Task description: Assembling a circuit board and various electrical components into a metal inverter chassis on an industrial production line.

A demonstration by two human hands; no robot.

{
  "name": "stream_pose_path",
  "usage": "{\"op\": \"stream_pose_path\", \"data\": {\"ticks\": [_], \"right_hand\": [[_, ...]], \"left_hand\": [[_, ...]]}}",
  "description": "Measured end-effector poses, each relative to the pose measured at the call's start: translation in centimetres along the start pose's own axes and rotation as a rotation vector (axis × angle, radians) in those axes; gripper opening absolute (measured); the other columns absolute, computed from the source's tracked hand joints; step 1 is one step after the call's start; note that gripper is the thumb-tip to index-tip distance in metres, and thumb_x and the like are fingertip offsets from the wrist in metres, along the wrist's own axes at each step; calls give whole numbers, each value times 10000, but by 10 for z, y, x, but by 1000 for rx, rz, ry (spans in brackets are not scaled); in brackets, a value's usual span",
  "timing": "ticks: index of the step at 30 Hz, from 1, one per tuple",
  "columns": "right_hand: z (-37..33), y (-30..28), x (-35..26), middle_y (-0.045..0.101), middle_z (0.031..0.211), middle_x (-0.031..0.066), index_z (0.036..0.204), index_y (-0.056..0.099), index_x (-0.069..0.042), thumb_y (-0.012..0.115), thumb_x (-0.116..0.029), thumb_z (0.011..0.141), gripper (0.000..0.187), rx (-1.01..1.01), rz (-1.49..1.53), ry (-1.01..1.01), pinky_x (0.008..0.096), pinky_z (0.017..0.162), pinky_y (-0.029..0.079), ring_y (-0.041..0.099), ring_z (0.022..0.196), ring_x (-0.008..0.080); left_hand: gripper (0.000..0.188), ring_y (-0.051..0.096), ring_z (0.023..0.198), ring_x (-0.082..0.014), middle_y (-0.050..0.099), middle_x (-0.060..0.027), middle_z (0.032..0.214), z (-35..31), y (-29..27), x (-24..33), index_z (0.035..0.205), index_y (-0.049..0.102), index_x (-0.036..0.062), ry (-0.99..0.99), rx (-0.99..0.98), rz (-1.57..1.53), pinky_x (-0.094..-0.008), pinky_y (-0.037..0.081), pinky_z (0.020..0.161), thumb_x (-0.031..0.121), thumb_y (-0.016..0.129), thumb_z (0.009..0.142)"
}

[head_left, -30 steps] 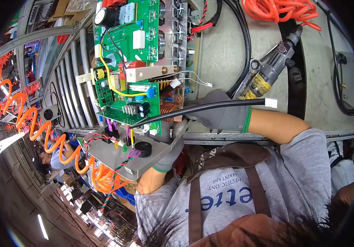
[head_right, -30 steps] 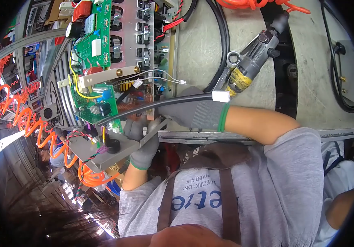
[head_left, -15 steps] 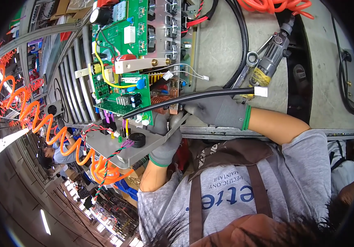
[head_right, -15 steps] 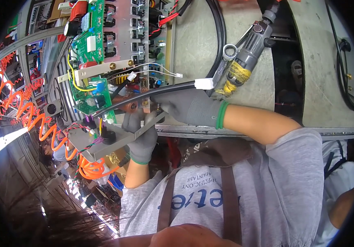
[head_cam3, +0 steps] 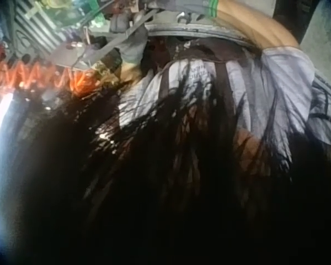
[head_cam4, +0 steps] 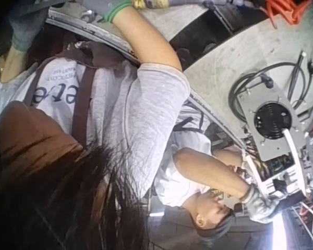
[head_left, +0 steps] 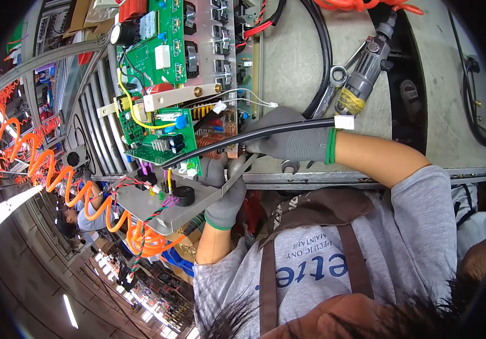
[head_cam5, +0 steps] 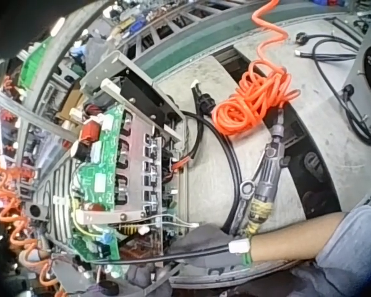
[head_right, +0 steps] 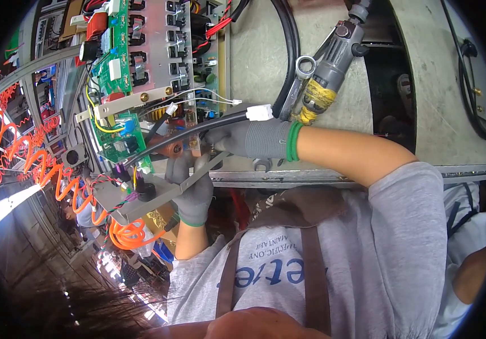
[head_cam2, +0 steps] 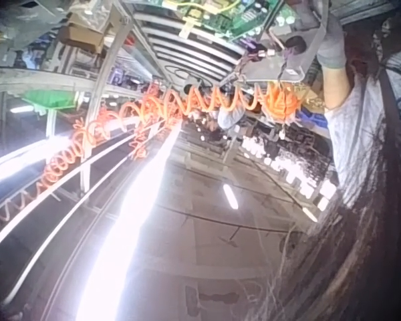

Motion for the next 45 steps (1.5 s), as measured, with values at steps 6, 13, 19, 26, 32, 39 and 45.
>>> {"op": "stream_pose_path", "data": {"ticks": [6, 13, 19, 26, 32, 39, 45], "right_hand": [[-6, 8, -14, 650, 791, 99, 953, 678, -155, 615, -145, 816, 151, 109, -212, -178, 387, 556, 489, 626, 628, 275], [-4, 10, -15, 632, 760, 95, 1061, 643, -200, 616, -78, 781, 306, 56, -328, -304, 389, 499, 462, 596, 568, 267], [-1, 5, -15, 654, 773, 146, 1085, 679, -179, 638, -129, 795, 297, -6, -135, -124, 404, 599, 514, 629, 636, 311], [0, 16, -4, 681, 857, 147, 1101, 677, -134, 592, -199, 877, 248, 29, -191, -30, 404, 685, 534, 670, 742, 304], [0, 5, -10, 675, 888, 103, 1111, 670, -159, 566, -244, 898, 252, 10, -117, 209, 361, 719, 526, 664, 775, 231], [1, 1, 0, 628, 736, 57, 1030, 676, -45, 614, -210, 871, 237, 1, 153, 453, 243, 572, 476, 571, 610, 85], [3, 2, -12, 582, 650, 44, 949, 692, -52, 654, -338, 846, 306, -146, 127, 532, 258, 496, 412, 518, 545, 87]], "left_hand": [[163, 568, 648, -292, 590, -137, 772, -1, -2, -4, 912, 623, -20, -27, 71, -106, -380, 446, 551, 12, 693, 769], [187, 567, 643, -295, 578, -138, 745, 1, -1, -3, 930, 615, -29, -73, 90, -100, -378, 445, 553, 12, 703, 770], [120, 558, 586, -278, 553, -103, 674, 2, -3, -9, 849, 614, 29, -86, -5, -95, -377, 427, 535, 106, 699, 814], [135, 584, 660, -284, 607, -92, 743, -1, -13, -9, 879, 637, 48, 0, 34, -69, -397, 446, 608, 137, 695, 797], [188, 567, 702, -299, 573, -128, 776, 0, -15, -10, 912, 604, 13, -5, 76, -154, -392, 443, 584, 92, 711, 780], [106, 570, 737, -336, 591, -135, 839, -8, -1, -12, 886, 594, 24, -5, 162, -216, -422, 459, 608, 37, 643, 793], [128, 586, 769, -347, 598, -157, 865, -9, -7, -7, 899, 590, -3, 42, 241, -201, -426, 483, 629, 55, 654, 805]]}}
Point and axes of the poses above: each hand's wrist, its own z-axis towards the middle knuckle, its own y-axis out of the palm, x = y × z, the point moved 8 cm from there along z, towards the middle knuckle
